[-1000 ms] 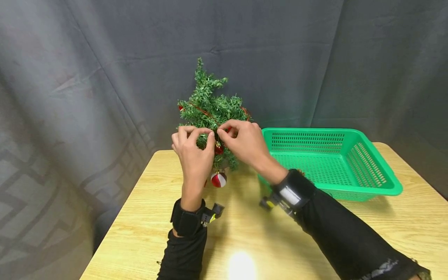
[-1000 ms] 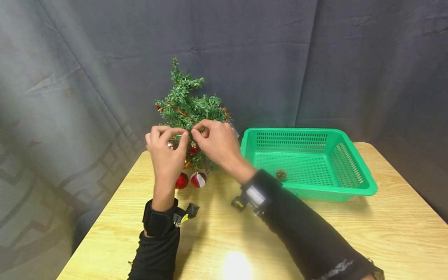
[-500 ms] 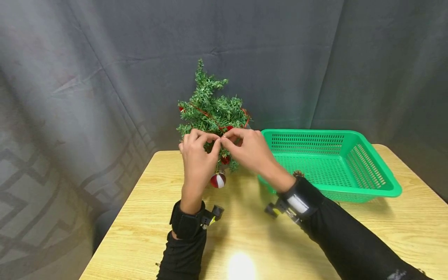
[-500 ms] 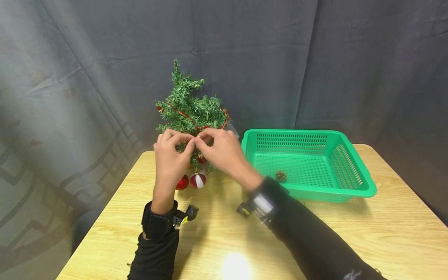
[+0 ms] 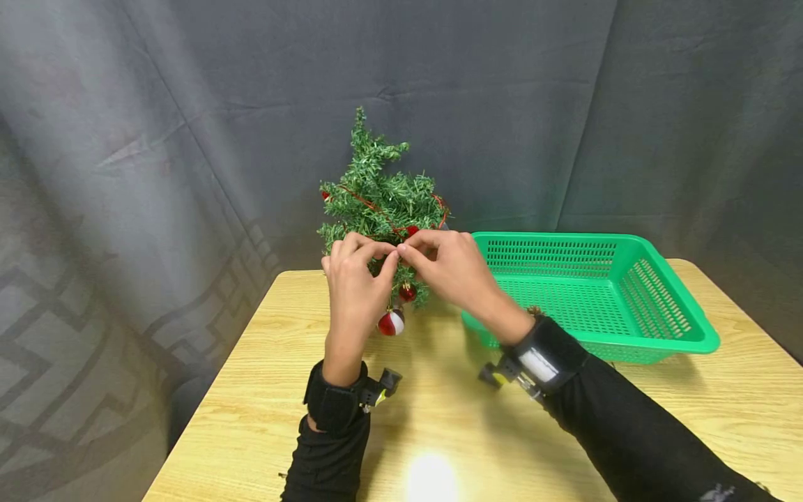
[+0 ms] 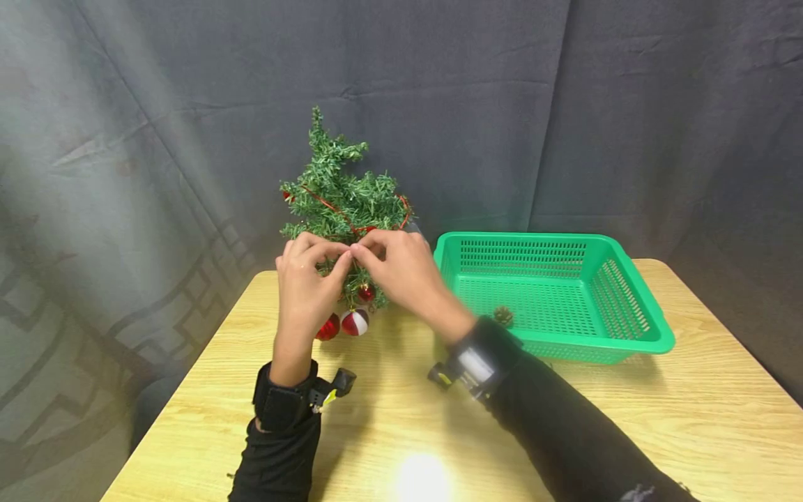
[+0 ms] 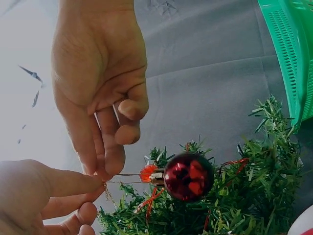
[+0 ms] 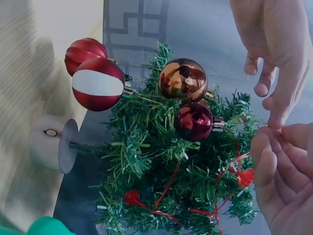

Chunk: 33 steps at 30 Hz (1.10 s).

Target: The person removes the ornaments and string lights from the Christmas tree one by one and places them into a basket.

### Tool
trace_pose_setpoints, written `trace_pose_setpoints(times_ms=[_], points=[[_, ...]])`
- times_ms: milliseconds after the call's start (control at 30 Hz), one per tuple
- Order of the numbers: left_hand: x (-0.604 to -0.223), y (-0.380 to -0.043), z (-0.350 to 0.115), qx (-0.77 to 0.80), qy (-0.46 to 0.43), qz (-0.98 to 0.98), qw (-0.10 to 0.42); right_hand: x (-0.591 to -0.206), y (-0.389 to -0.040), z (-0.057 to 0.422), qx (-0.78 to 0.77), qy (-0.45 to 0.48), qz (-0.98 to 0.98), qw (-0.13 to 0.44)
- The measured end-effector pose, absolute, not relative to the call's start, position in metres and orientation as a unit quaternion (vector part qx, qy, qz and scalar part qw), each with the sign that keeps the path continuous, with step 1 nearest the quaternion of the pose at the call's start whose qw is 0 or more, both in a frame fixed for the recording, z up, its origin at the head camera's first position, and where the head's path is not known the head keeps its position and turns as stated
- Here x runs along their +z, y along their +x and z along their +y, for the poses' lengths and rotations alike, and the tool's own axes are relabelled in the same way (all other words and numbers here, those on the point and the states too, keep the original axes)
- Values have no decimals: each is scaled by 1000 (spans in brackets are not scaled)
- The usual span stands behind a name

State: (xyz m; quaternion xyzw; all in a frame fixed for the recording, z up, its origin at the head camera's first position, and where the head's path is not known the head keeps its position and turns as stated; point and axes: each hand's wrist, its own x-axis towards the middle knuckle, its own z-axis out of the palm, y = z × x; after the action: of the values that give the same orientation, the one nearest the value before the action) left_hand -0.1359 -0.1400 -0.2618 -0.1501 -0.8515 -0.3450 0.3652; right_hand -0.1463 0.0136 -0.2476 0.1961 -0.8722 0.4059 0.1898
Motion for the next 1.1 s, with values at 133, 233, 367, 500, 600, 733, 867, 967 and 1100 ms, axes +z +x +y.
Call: trace_pose_setpoints(times_ms=[133, 233, 367, 500, 600, 733, 867, 967, 1100], points=[[-262, -135, -140, -339, -156, -854, 363, -248, -145, 16, 389, 196, -883, 177], [-262, -135, -140, -332, -160, -859, 355, -249, -145, 18, 385, 199, -887, 157], [-261, -135, -140, -322, -162, -868, 343, -251, -146, 19, 383, 210, -889, 136], [-259, -135, -140, -316, -156, -873, 338, -251, -148, 19, 372, 215, -893, 132], [-260, -135, -140, -318, -152, -876, 330, -252, -149, 18, 363, 206, -899, 130], [-261, -134, -139, -323, -150, -877, 322, -255, -151, 17, 346, 198, -909, 120], [-263, -134, -138, -324, -148, -875, 327, -256, -153, 17, 339, 198, -911, 122], [-263, -134, -138, -330, -150, -871, 331, -254, -154, 18, 333, 207, -910, 133], [-262, -134, -140, -336, -151, -867, 336, -249, -156, 22, 324, 220, -910, 136]])
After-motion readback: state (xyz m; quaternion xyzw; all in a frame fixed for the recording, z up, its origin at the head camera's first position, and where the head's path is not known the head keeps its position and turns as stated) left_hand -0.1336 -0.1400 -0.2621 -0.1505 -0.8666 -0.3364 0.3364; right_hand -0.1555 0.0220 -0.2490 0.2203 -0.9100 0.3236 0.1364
